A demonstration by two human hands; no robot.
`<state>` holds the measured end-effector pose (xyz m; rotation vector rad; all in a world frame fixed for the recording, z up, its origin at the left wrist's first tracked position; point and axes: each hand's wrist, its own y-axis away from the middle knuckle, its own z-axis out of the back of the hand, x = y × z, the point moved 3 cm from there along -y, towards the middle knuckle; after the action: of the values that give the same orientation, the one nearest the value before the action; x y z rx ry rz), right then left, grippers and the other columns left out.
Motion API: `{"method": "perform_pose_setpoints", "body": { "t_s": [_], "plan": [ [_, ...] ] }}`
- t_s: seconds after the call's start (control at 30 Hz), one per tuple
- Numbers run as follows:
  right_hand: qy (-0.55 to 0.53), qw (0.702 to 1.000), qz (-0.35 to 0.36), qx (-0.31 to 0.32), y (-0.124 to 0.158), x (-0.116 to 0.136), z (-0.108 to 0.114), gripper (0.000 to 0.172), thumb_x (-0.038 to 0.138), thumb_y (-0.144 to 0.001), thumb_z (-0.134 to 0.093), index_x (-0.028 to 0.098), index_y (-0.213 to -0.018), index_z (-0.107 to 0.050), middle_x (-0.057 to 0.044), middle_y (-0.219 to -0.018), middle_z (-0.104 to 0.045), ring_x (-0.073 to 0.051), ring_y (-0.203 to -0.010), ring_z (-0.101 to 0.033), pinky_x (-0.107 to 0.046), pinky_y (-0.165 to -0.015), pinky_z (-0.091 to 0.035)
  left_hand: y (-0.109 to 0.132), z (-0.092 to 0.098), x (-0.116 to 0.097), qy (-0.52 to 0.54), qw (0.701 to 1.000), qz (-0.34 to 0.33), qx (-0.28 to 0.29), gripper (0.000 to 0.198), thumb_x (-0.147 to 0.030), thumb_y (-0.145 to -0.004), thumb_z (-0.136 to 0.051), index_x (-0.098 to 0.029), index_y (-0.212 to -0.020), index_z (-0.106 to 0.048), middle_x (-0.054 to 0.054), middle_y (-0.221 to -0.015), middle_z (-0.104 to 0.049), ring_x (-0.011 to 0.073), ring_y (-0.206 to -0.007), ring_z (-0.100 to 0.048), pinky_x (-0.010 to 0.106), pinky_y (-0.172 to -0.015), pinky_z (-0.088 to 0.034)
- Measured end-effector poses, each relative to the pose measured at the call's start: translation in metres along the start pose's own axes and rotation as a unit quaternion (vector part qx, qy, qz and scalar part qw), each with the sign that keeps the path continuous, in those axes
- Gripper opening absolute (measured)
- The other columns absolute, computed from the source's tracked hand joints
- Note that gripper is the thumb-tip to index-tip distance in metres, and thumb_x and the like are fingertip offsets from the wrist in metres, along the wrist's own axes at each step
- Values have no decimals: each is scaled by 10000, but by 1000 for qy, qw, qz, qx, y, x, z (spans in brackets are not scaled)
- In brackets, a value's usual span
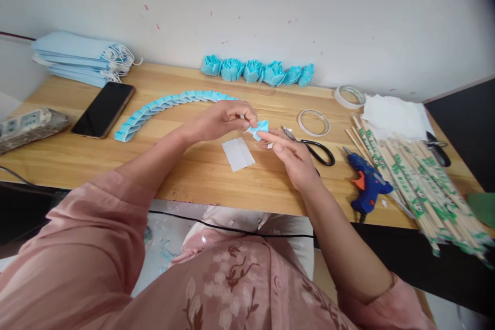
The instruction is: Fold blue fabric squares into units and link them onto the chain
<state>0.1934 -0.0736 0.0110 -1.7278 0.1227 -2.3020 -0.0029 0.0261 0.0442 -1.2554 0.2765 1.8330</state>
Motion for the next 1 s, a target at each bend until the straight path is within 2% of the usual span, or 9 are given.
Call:
{"method": "perform_pose_setpoints", "body": {
  "t_s": [0.3,0.63,1.0],
  "plan": [
    [9,1000,-2,3,0,3,-1,432,604,-922,-580,318,-1192,-760,-36,-1254,-730,-261,-1232,-620,-448,-1113,-441,0,-6,-2,3,1000,30,-7,145,-306,-902,-622,-184,-887,-697,34,-909,-709,149,-856,-627,264,-810,-458],
    [7,1000,3,4,0,6,-1,413,590,-930,-578,328,-1194,-757,-29,-1271,-723,-253,-1225,-622,-444,-1108,-445,-2,-13,-2,119,992,34,-6,231,-316,-829,-753,-165,-950,-628,49,-944,-699,141,-840,-653,274,-794,-497],
    [12,1000,-4,-1,1,3,-1,437,611,-918,-580,326,-1198,-755,-25,-1261,-731,-262,-1255,-610,-451,-1120,-442,-1,-14,-1,145,988,45,-18,208,-253,-822,-763,-157,-953,-634,40,-928,-680,145,-852,-664,279,-802,-495]
  ]
}}
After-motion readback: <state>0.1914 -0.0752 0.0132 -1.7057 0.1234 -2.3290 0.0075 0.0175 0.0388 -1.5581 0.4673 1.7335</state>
